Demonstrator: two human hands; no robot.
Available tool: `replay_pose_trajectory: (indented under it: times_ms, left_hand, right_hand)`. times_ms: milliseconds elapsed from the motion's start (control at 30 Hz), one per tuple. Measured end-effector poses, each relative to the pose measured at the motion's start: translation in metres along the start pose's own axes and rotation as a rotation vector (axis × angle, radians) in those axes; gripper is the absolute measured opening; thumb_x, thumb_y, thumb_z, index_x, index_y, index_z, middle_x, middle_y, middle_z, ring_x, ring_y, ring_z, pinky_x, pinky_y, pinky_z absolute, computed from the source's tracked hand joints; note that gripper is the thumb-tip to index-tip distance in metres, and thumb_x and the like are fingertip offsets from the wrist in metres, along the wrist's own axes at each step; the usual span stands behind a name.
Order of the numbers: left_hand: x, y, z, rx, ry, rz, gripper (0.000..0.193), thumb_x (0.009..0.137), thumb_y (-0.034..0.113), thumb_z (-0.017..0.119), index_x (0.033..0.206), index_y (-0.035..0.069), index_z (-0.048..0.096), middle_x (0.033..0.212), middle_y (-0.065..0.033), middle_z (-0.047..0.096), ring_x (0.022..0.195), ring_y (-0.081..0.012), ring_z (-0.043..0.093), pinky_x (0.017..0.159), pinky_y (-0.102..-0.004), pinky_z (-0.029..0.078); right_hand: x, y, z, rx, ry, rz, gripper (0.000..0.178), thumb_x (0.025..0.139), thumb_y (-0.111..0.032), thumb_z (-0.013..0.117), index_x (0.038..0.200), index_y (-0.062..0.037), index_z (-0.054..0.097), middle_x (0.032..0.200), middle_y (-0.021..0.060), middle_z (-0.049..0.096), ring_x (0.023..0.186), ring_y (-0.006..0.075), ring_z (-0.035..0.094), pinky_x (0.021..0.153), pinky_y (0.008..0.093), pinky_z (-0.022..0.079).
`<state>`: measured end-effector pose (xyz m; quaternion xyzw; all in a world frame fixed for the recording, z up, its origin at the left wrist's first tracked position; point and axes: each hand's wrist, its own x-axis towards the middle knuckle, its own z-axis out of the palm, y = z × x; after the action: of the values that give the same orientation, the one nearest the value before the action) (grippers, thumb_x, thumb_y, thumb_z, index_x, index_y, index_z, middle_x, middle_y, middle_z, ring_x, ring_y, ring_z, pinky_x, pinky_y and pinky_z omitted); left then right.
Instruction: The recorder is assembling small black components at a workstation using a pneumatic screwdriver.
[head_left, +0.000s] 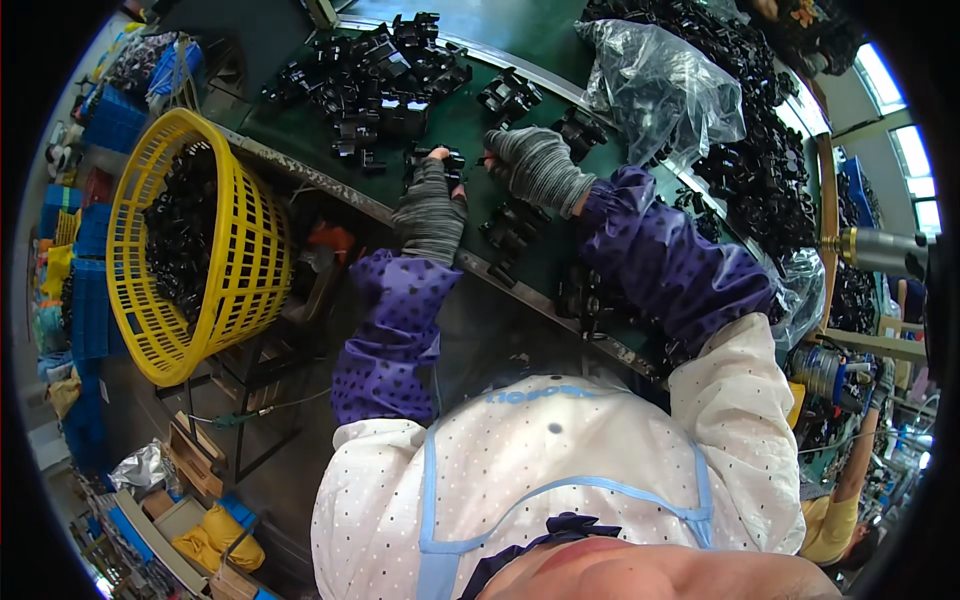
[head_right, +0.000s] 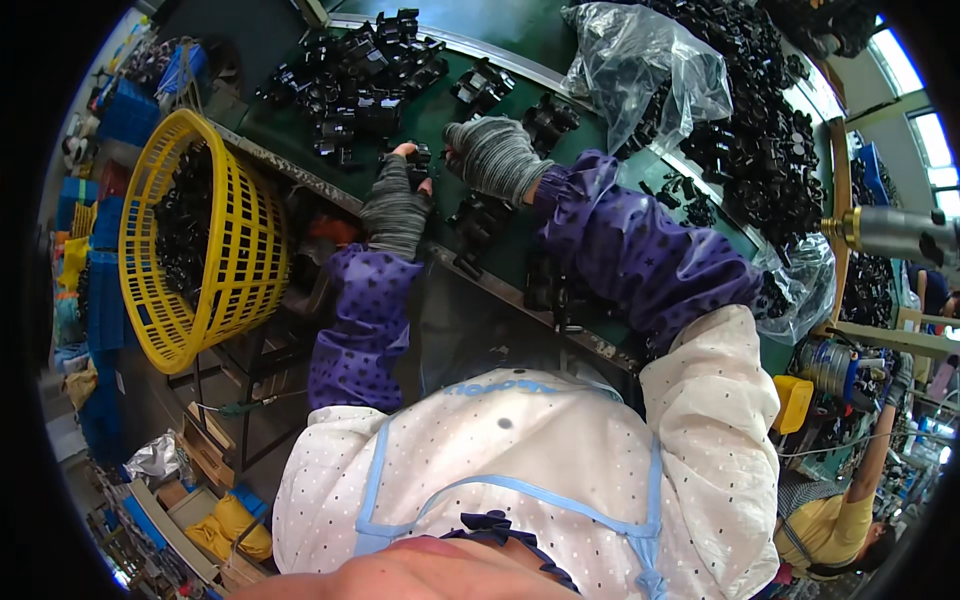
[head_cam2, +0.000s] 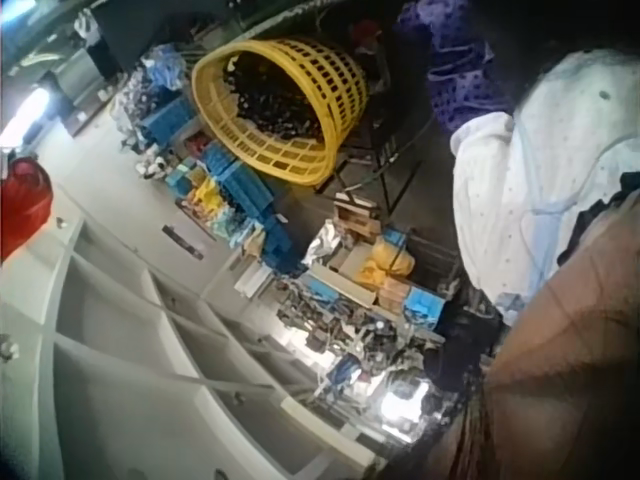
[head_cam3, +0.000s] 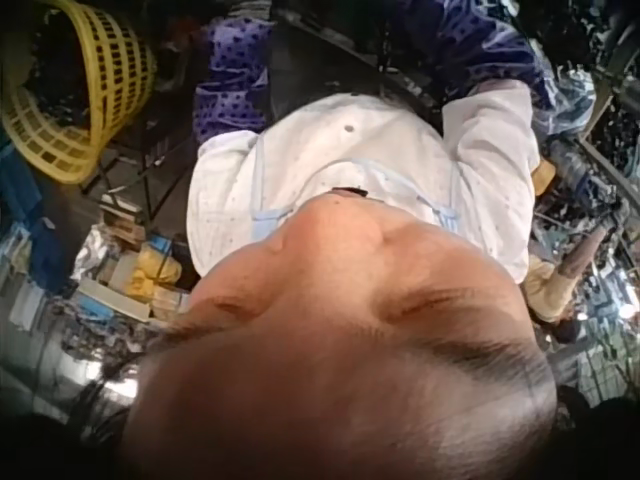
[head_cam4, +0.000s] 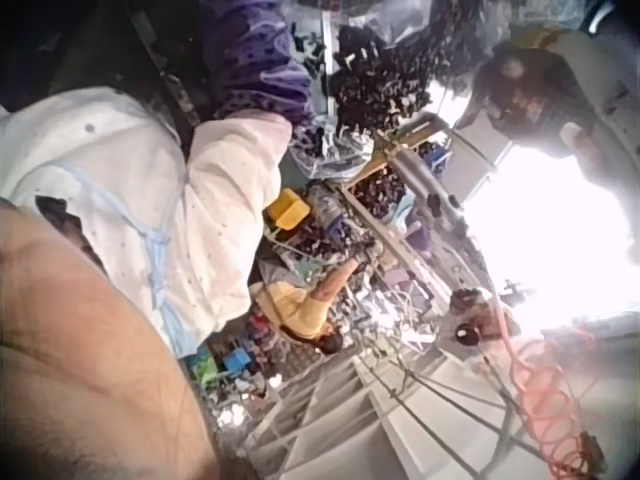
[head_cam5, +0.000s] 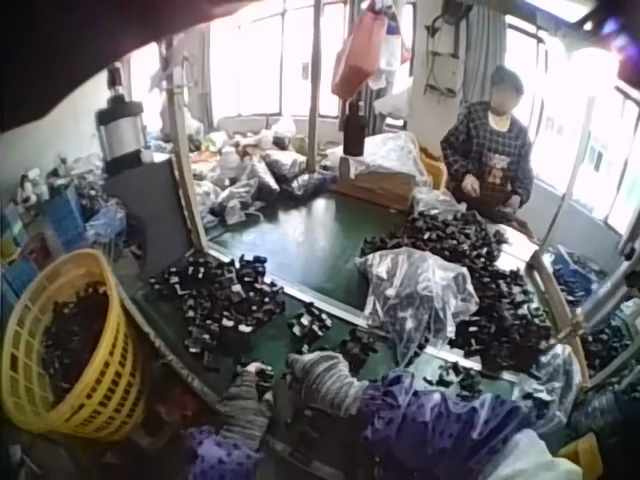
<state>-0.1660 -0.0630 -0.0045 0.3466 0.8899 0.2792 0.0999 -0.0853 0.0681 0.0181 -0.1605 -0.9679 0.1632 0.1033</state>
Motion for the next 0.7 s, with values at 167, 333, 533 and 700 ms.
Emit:
replay_pose_trajectory:
  times_ms: [167,333,533,700]
  left_hand:
    - [0.009,-0.025,0.007,-0.567,-0.048,0.161,0.049,0.070,0.004,0.066,0.114,0.008,0.047,0.094,-0.0075,0.057,0.084,-0.0139,0.054,0.075,-0.0271,0.044]
    - [0.001,-0.020,-0.001,-0.804,-0.214,0.107,0.048,0.072,0.002,0.064,0.116,0.006,0.046,0.096,-0.0060,0.056,0.086,-0.0124,0.053,0.076,-0.0247,0.043]
    - [-0.012,-0.008,0.002,-0.510,0.023,0.359,0.050,0.070,0.002,0.063,0.116,0.008,0.044,0.097,-0.0075,0.056,0.086,-0.0145,0.055,0.076,-0.0269,0.044]
    - [-0.011,-0.010,0.003,-0.511,0.005,0.355,0.055,0.067,0.007,0.067,0.116,0.013,0.042,0.100,-0.0119,0.055,0.084,-0.0286,0.058,0.071,-0.0337,0.046]
  right_hand:
    - [0.004,-0.014,-0.003,0.001,0.024,-0.025,0.013,0.069,-0.016,0.060,0.078,-0.0070,0.056,0.063,0.0117,0.055,0.060,0.0279,0.057,0.052,0.0363,0.045]
    - [-0.010,-0.028,-0.016,-0.459,0.010,-0.331,0.022,0.076,-0.017,0.050,0.095,-0.0066,0.056,0.079,0.0107,0.060,0.069,0.0236,0.060,0.058,0.0355,0.049]
    - [-0.008,-0.019,-0.019,0.791,-0.224,0.311,0.021,0.081,-0.013,0.053,0.098,-0.0033,0.047,0.068,0.0037,0.055,0.054,0.0124,0.054,0.039,0.0250,0.044]
    - [-0.016,-0.008,-0.013,-0.161,-0.072,-0.078,0.019,0.080,-0.018,0.057,0.092,-0.0043,0.052,0.063,0.0058,0.055,0.049,0.0148,0.053,0.042,0.0301,0.044]
